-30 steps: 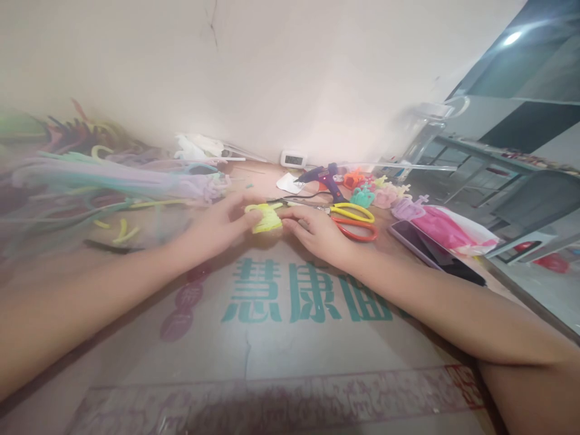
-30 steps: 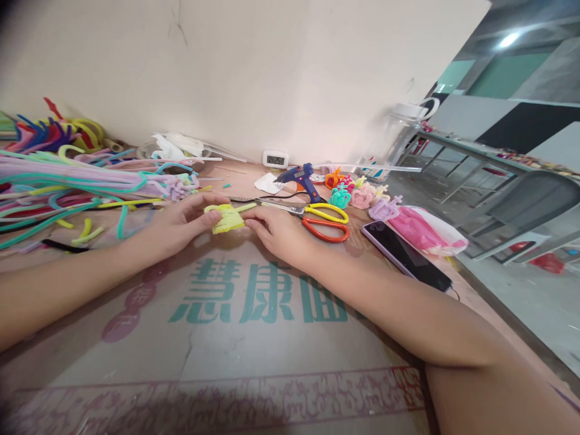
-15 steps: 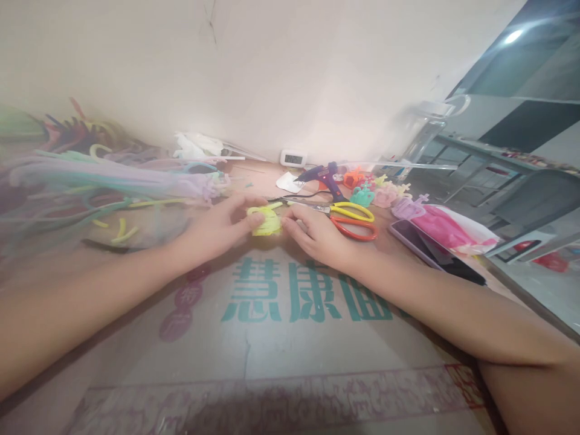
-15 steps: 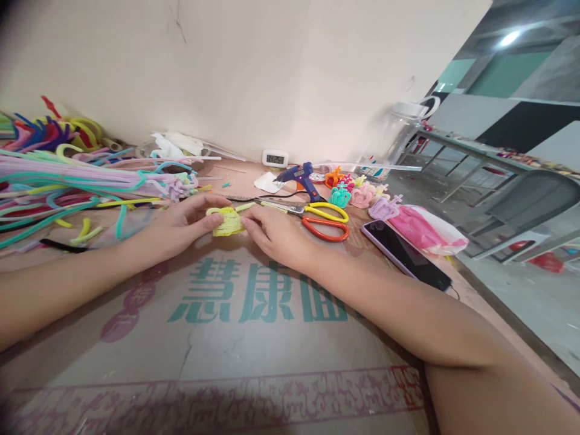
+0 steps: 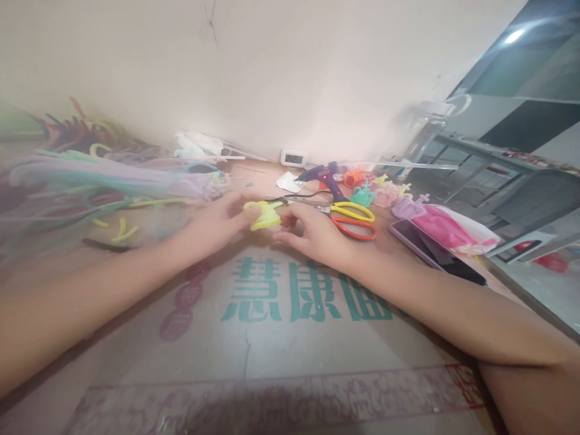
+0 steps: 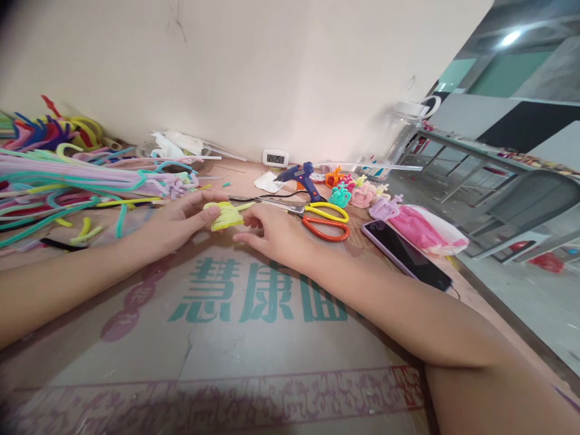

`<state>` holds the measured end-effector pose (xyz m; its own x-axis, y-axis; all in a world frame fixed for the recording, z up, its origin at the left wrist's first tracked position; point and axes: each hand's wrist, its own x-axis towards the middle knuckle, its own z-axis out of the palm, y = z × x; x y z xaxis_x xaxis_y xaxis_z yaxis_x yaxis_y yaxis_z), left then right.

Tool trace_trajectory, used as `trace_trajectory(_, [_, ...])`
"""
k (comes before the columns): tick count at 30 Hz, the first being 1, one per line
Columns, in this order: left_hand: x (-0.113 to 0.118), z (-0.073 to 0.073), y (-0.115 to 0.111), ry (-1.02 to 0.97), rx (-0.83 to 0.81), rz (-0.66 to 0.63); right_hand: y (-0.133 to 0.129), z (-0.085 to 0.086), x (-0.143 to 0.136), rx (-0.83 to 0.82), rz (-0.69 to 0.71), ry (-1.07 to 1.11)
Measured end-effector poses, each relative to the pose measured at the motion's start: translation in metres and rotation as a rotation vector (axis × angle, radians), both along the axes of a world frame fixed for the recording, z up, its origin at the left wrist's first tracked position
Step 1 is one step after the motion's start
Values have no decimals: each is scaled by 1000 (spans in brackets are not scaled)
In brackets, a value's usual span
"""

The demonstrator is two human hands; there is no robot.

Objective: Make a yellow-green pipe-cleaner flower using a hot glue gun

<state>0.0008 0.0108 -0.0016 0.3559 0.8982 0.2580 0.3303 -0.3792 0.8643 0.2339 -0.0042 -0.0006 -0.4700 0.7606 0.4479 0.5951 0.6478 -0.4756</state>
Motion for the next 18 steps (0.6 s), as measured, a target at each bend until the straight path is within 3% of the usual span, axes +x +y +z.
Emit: trace_trajectory(18, [0,-1,-1,8,-33,31,-6,6,-1,125,40,11])
